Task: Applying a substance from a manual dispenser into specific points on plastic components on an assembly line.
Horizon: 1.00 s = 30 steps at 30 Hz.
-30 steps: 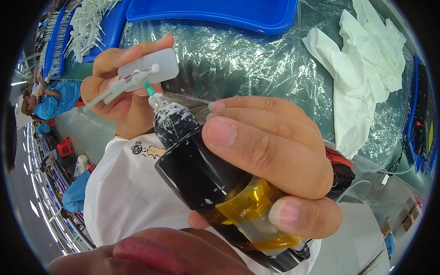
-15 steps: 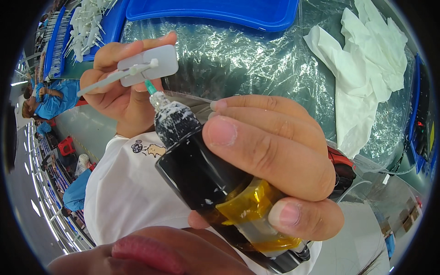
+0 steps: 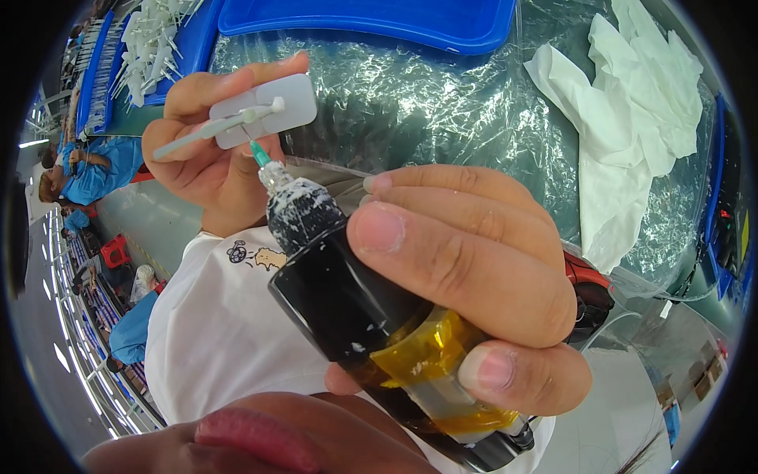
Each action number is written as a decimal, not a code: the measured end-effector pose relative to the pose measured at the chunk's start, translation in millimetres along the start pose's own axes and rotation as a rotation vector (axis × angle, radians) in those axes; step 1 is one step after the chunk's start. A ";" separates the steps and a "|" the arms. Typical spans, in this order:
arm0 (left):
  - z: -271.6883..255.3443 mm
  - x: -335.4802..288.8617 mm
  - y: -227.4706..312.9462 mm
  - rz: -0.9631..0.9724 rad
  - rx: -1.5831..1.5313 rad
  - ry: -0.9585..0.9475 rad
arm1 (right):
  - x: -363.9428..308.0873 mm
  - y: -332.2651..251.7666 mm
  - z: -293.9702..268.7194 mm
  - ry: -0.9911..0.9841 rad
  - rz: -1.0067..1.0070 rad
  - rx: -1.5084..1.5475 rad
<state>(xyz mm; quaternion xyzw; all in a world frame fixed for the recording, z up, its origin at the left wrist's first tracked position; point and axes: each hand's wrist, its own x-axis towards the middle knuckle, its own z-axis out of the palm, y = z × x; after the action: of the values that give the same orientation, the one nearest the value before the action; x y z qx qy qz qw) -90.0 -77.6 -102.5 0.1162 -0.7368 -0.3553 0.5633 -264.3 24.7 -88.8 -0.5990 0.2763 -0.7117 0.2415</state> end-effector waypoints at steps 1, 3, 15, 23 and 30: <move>0.0 -0.1 -0.3 0.005 -0.003 0.009 | 0.3 0.4 -0.2 -0.001 0.001 0.002; 0.6 0.0 0.2 0.010 -0.005 0.017 | 1.4 -0.5 -0.1 -0.001 -0.002 0.006; -6.1 -4.9 1.2 0.022 0.067 -0.032 | 3.2 -1.7 -2.6 -0.001 0.002 -0.009; 0.4 -10.4 -0.2 0.044 0.017 0.036 | 3.6 5.0 -7.7 -0.023 -0.057 0.065; -3.0 -9.6 -1.7 0.063 0.149 0.009 | 3.5 1.2 -10.6 -0.062 -0.007 0.011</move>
<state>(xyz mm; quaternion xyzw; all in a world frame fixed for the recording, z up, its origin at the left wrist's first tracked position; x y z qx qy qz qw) -84.4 -74.6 -110.4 0.1361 -0.7621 -0.2808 0.5673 -275.2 22.6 -88.5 -0.6204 0.2626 -0.6953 0.2505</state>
